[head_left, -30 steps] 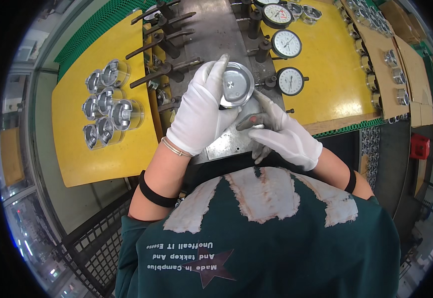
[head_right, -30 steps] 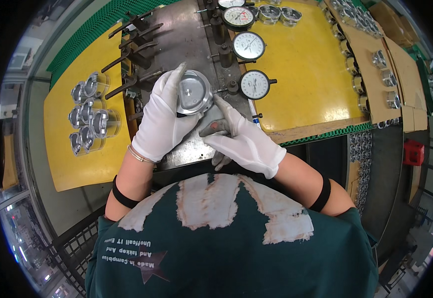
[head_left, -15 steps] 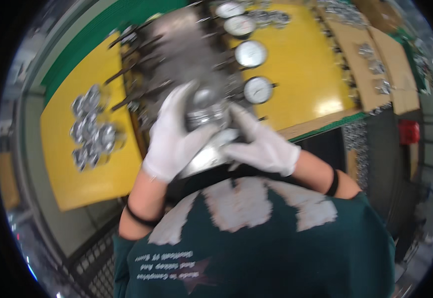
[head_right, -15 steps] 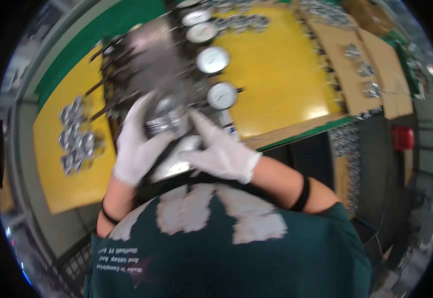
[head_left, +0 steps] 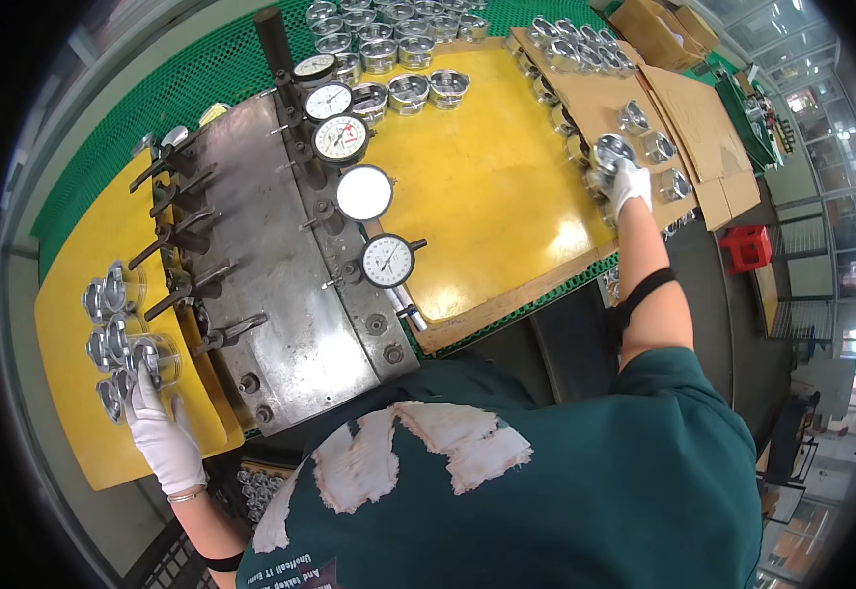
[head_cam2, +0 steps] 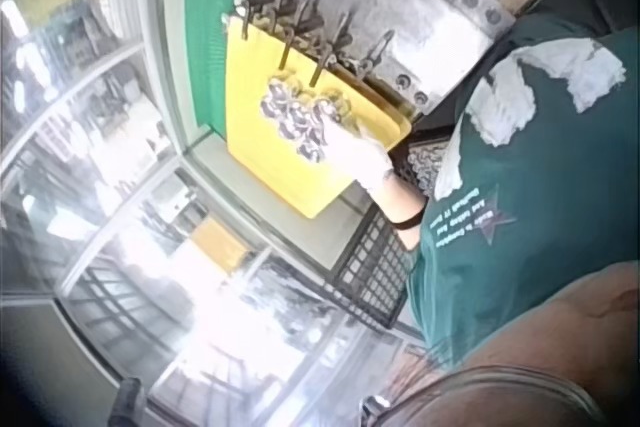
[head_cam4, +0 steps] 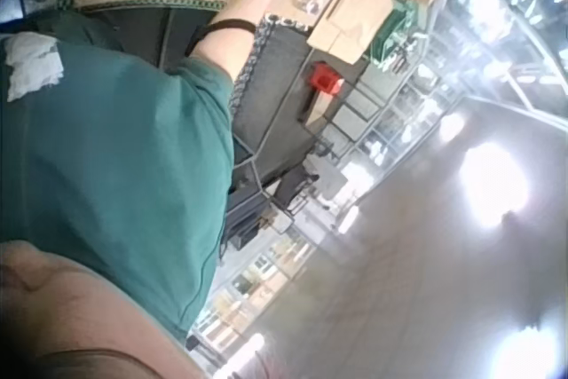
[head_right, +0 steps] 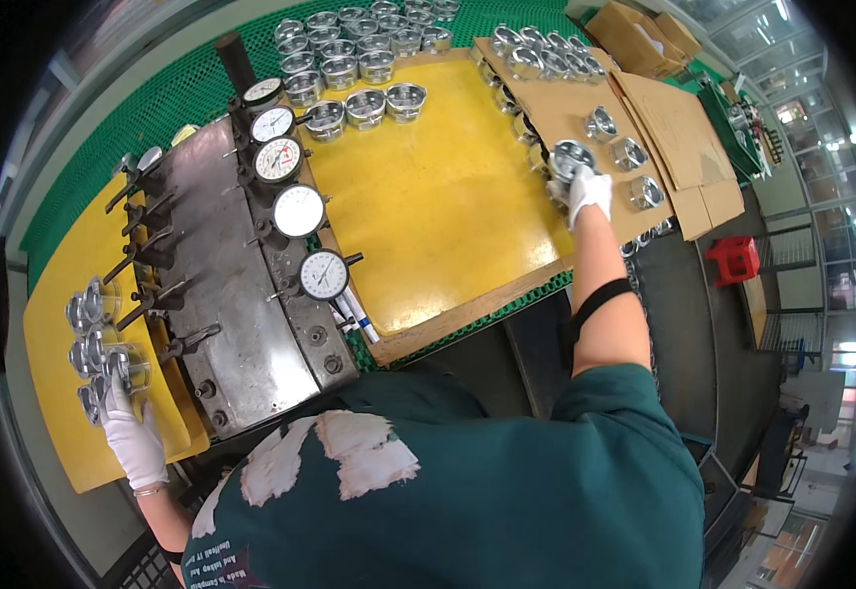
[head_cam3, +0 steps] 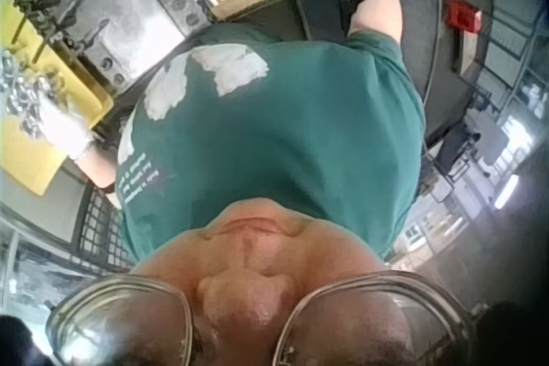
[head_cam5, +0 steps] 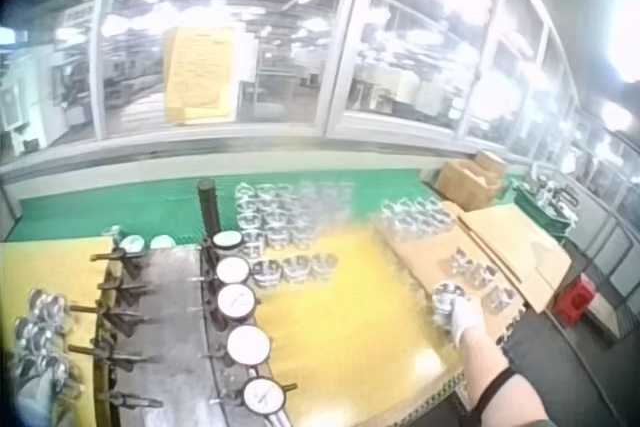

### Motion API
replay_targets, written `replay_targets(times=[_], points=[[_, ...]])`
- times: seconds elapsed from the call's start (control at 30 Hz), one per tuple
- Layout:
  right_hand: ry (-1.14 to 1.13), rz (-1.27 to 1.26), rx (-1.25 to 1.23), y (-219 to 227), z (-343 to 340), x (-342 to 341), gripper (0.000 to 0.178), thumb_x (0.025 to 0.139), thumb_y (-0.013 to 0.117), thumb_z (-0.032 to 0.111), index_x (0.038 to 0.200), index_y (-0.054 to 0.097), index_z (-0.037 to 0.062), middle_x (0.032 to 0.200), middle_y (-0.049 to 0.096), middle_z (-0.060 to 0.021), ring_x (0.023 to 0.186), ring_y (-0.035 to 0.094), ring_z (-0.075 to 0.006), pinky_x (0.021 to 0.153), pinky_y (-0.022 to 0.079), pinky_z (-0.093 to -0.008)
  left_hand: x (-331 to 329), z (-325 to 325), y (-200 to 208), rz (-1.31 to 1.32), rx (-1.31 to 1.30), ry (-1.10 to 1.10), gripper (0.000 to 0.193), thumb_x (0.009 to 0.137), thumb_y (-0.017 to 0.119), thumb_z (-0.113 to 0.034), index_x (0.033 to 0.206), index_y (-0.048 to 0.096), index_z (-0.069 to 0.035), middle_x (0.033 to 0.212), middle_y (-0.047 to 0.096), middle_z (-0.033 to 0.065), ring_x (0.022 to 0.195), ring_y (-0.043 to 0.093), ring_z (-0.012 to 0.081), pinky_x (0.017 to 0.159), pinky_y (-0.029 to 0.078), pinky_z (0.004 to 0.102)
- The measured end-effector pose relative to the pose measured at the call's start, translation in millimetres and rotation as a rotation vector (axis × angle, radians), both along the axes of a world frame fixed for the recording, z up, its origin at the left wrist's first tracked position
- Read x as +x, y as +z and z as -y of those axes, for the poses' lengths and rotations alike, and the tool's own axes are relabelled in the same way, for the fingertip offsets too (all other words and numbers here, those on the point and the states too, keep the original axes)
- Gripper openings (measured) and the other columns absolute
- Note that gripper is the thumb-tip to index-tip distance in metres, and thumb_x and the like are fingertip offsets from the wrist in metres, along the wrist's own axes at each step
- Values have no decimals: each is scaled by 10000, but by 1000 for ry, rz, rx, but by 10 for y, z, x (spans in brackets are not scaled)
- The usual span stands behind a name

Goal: Inspecting and organizing metal pistons on a quality control station and moving them to a storage container.

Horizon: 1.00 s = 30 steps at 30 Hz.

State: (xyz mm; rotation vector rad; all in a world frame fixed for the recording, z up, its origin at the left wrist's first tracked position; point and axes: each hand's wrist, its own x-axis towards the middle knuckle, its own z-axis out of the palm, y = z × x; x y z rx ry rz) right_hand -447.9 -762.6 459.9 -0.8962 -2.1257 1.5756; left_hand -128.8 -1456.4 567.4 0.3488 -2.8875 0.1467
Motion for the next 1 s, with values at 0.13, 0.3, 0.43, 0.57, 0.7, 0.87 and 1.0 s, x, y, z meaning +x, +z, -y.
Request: replay_targets(times=[0.13, 0.3, 0.43, 0.57, 0.7, 0.87, 1.0], points=[[209, 725, 1166, -89, -523, -358, 296, 956, 470, 103, 1129, 652, -53, 1110, 693, -159, 930, 711, -234, 723, 582, -311, -54, 42, -2, 16, -46, -20, 723, 792, 687, 20, 1454, 432, -114, 1338, 521, 216, 1208, 521, 397, 1026, 443, 446], [-124, -2, -243, -145, -183, -405, 322, 987, 415, 146, 1164, 619, -28, 1049, 696, -176, 863, 713, -251, 673, 599, -315, -101, 121, -224, -103, 92, -29, 743, 780, 702, 30, 1455, 433, -122, 1270, 533, 211, 1124, 568, 385, 951, 469, 460], [-67, -354, -144, -51, 544, -170, 399, 963, 542, 198, 1293, 468, -13, 1135, 608, -138, 888, 645, -207, 726, 580, -301, -120, 4, -124, -97, 127, -44, 717, 785, 721, 10, 1439, 452, -113, 1129, 600, 220, 929, 640, 375, 806, 518, 449], [272, -394, -232, 647, 1541, 324, 505, 954, 531, 113, 1404, 345, -19, 1243, 533, -181, 1002, 641, -277, 898, 555, -391, 40, -68, -56, -117, 189, 48, 613, 785, 733, -34, 1359, 520, -66, 902, 692, 118, 806, 650, 309, 736, 517, 417], [637, -542, -216, 1134, 2472, 948, 366, 1008, 463, 83, 1360, 451, -15, 1267, 586, -206, 938, 669, -240, 829, 560, -351, 46, -179, 145, -582, 1095, 158, 470, 923, 600, -46, 1376, 481, 2, 1002, 670, 33, 778, 622, 83, 666, 507, 230], [1522, -421, 161, 1338, 3526, 1711, 468, 869, 658, 79, 1299, 519, -41, 1162, 648, -195, 872, 685, -204, 799, 555, -317, -136, -882, 744, -399, 1656, 198, 470, 938, 532, -64, 1389, 446, 33, 947, 658, 66, 809, 616, 89, 692, 476, 190], [1537, -601, 90, 1201, 4025, 2118, 776, 742, 762, 162, 1428, 414, 58, 1298, 571, -178, 966, 669, -299, 829, 549, -370, -164, -948, 560, 61, 1780, 39, 470, 941, 534, -159, 1387, 483, -19, 940, 644, 16, 803, 559, 93, 758, 471, 242]])
